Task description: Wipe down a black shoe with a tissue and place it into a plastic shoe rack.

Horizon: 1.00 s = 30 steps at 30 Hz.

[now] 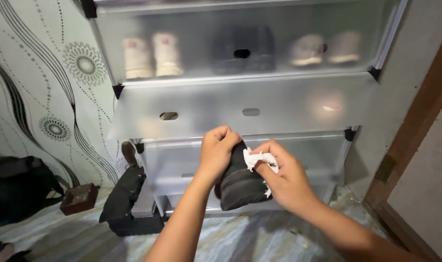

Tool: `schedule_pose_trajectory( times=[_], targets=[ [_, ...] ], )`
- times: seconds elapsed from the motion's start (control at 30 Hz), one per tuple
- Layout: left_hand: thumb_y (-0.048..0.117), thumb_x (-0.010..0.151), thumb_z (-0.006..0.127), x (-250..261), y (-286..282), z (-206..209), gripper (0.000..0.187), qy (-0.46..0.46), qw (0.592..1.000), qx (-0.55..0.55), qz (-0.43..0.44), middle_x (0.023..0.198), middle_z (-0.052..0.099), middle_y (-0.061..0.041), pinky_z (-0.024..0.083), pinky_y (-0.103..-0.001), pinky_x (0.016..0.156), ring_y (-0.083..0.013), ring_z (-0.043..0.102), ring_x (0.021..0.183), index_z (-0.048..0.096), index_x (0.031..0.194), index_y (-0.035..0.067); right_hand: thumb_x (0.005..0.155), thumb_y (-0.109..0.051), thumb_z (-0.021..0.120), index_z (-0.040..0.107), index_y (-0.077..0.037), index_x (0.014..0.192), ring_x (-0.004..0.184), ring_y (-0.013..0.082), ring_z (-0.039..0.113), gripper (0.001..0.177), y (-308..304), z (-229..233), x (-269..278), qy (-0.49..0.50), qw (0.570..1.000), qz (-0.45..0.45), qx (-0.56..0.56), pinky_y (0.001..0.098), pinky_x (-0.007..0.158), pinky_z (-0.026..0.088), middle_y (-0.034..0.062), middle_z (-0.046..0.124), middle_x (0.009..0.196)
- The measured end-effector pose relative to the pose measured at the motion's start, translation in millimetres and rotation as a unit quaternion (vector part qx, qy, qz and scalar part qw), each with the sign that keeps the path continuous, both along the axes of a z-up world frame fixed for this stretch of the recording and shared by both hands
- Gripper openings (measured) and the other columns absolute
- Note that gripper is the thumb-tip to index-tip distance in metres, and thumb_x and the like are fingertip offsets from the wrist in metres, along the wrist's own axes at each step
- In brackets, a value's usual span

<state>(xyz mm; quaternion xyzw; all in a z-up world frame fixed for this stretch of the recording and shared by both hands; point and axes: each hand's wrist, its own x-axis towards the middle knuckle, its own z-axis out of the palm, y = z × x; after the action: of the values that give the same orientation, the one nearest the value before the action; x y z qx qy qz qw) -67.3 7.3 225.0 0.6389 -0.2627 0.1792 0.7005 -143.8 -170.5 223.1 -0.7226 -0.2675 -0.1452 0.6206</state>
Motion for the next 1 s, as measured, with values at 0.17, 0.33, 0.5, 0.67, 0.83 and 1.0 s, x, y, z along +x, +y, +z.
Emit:
schedule_pose_trajectory(
  times=[0.17, 0.33, 0.5, 0.67, 0.83, 1.0],
  targets=[
    [0.015, 0.083, 0.069, 5.1, -19.9, 5.0, 0.031, 0.084, 0.983, -0.052, 0.155, 0.055, 0.049, 0.001, 0.037, -0.031, 0.049, -0.0089, 0.044, 0.053, 0.052, 0.060, 0.003, 0.080, -0.025, 0.086, 0.063, -0.009, 0.122, 0.115, 0.0280, 0.060, 0.050, -5.5, 25.0, -8.8, -0.208, 0.951, -0.112, -0.197, 0.0377, 0.098, 0.047, 0.0127, 0.059, 0.119],
    [0.023, 0.088, 0.071, -9.9, -22.0, 23.5, 0.033, 0.128, 0.985, -0.061, 0.101, 0.059, 0.050, 0.002, 0.035, -0.032, 0.049, -0.0092, 0.043, 0.056, 0.056, 0.066, 0.003, 0.050, -0.036, 0.098, 0.049, -0.016, 0.145, 0.121, 0.0308, 0.054, 0.109, -9.9, 47.5, -16.4, -0.129, 0.945, -0.114, -0.277, 0.0405, 0.098, 0.047, 0.0131, 0.051, 0.131],
    [0.026, 0.085, 0.069, -34.0, -23.8, 50.2, 0.026, 0.165, 0.986, -0.033, 0.020, 0.069, 0.064, -0.001, 0.046, -0.029, 0.056, -0.0106, 0.057, 0.062, 0.070, 0.079, 0.001, 0.054, -0.030, 0.095, 0.046, -0.013, 0.144, 0.128, 0.0315, 0.056, 0.104, -17.8, 48.6, -8.9, -0.129, 0.946, -0.103, -0.277, 0.0405, 0.103, 0.046, 0.0128, 0.059, 0.137],
    [0.036, 0.080, 0.072, -65.7, -17.3, 77.1, 0.041, 0.042, 0.960, 0.239, 0.143, 0.079, 0.073, -0.013, 0.056, -0.036, 0.070, -0.0246, 0.073, 0.074, 0.069, 0.096, -0.002, 0.048, -0.022, 0.093, 0.060, -0.013, 0.134, 0.117, 0.0290, 0.066, 0.093, -26.7, 65.6, -14.8, -0.177, 0.951, -0.112, -0.228, 0.0386, 0.098, 0.050, 0.0115, 0.068, 0.125],
    [0.035, 0.081, 0.073, -95.9, -8.8, 101.6, 0.048, -0.032, 0.949, 0.281, 0.139, 0.103, 0.071, -0.016, 0.056, -0.038, 0.079, -0.0297, 0.071, 0.094, 0.066, 0.115, 0.002, 0.048, -0.019, 0.093, 0.062, -0.013, 0.132, 0.112, 0.0263, 0.070, 0.089, -34.2, 76.5, -19.7, -0.175, 0.956, -0.140, -0.189, 0.0364, 0.095, 0.053, 0.0099, 0.070, 0.119],
    [0.033, 0.081, 0.073, -124.8, -6.9, 121.7, 0.044, -0.088, 0.946, 0.256, 0.181, 0.113, 0.067, -0.011, 0.059, -0.039, 0.077, -0.0263, 0.066, 0.107, 0.068, 0.116, 0.007, 0.049, -0.019, 0.092, 0.062, -0.010, 0.131, 0.117, 0.0266, 0.068, 0.087, -38.3, 87.8, -28.3, -0.230, 0.949, -0.149, -0.158, 0.0373, 0.098, 0.052, 0.0104, 0.069, 0.123]
  ],
)
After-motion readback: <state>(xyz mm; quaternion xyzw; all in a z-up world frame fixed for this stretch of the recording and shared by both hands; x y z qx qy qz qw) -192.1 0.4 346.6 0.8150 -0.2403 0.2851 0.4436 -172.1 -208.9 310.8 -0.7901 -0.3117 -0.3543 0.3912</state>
